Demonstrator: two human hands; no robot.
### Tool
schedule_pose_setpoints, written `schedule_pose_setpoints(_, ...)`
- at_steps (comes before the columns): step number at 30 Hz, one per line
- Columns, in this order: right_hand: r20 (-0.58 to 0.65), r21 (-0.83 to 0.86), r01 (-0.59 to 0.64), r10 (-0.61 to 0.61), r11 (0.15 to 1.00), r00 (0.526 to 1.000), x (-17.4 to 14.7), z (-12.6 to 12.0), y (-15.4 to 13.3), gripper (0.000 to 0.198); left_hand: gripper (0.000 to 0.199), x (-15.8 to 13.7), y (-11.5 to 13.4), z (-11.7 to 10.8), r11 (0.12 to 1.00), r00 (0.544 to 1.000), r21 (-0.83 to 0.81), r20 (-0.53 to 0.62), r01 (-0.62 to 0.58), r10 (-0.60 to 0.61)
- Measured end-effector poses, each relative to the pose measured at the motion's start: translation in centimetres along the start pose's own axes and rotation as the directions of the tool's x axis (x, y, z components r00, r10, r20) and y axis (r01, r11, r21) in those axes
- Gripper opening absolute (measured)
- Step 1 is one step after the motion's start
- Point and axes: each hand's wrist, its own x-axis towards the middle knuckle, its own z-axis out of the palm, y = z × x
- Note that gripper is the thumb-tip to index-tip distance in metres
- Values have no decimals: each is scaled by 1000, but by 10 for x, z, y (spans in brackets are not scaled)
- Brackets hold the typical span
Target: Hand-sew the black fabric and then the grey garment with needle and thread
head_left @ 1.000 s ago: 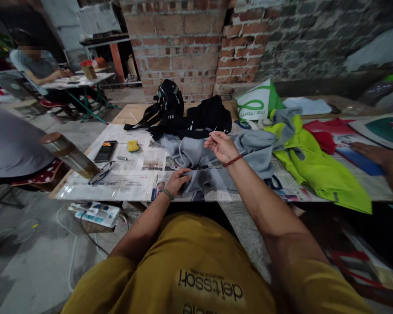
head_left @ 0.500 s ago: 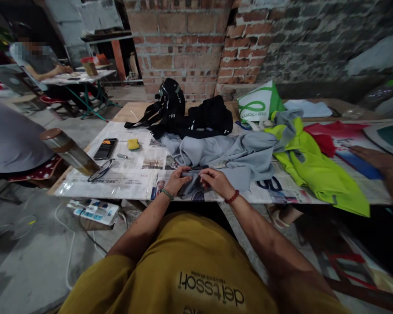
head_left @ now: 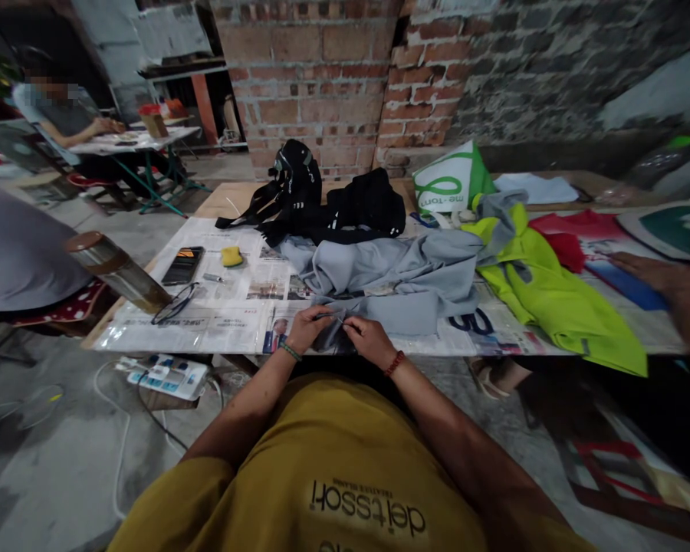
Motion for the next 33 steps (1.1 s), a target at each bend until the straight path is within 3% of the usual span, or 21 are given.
schedule_pose_setpoints(4, -13, -12, -38, 38, 999, 999, -2, 3, 0, 19, 15, 1, -3, 0, 992, 992, 20, 10, -124, 124)
schedule_pose_setpoints(17, -113, 38, -110, 113, 993, 987, -1, 17, -11, 20, 11, -4, -1, 2, 955, 952, 92, 152, -283, 268)
schedule_pose_setpoints(20, -120, 116, -122, 136, 986, 983, -2, 16, -12, 16, 10, -4, 0, 3, 957, 960, 110, 109, -268, 256)
schedule_pose_setpoints(25, -150, 213, -184, 219, 960, 964, 0, 16, -12, 14, 17, -4, -2, 3, 982, 994, 157, 4, -108, 109)
schedule_pose_setpoints(29, -194, 198, -158, 197, 967, 961, 5, 16, -16, 9, 10, -5, -4, 3, 978, 985, 124, 53, -168, 163)
schedule_pose_setpoints(33, -237, 136, -67, 98, 988, 967, 5, 0, -20, 10, 12, -7, -1, 4, 977, 982, 106, 49, -187, 182)
